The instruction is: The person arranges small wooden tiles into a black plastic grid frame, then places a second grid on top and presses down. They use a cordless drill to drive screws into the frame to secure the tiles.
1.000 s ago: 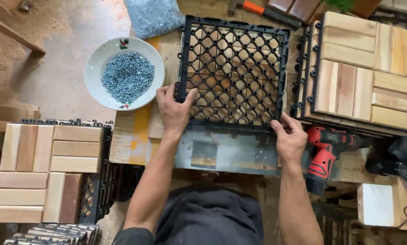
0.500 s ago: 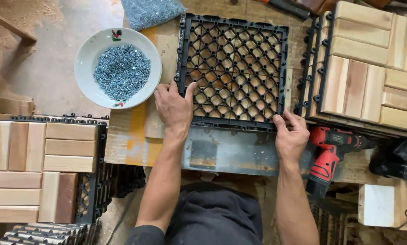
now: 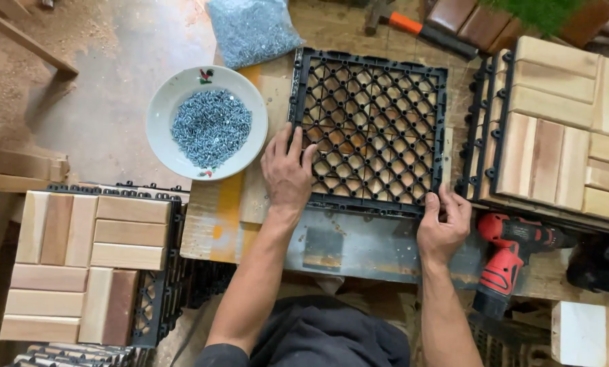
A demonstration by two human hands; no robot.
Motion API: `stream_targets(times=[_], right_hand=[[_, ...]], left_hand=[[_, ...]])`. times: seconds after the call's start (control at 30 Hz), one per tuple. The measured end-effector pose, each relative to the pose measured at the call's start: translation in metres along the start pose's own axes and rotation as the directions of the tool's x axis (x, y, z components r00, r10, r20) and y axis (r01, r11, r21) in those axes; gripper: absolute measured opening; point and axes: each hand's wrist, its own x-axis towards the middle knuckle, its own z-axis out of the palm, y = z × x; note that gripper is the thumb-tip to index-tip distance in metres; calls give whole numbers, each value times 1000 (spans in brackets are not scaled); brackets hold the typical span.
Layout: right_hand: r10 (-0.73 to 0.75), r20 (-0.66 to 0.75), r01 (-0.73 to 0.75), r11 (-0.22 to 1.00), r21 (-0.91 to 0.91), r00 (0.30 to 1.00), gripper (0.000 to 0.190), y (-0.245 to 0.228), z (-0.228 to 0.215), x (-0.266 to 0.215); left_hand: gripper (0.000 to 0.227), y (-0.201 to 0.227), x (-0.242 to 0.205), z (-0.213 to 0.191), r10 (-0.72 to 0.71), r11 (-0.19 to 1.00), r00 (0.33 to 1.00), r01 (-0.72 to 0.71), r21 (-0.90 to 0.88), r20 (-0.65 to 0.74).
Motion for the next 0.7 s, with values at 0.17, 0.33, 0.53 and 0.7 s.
stream_targets(times=[0.17, 0.33, 0.53, 0.7], right_hand=[[11, 3, -11, 1000, 10, 1000, 28, 1, 2, 1], [40, 11, -40, 998, 42, 999, 29, 1, -2, 3], [57, 32, -59, 996, 65, 998, 29, 4, -3, 12], [41, 131, -48, 998, 51, 991, 29, 18, -7, 16]], left_hand=[[48, -4, -2, 6, -22, 1000, 1000, 22, -10, -11], [49, -5, -2, 6, -47, 998, 999, 47, -29, 24], [46, -6, 2, 7, -31, 1000, 999, 31, -2, 22], [47, -4, 2, -5, 34, 999, 999, -34, -6, 19]])
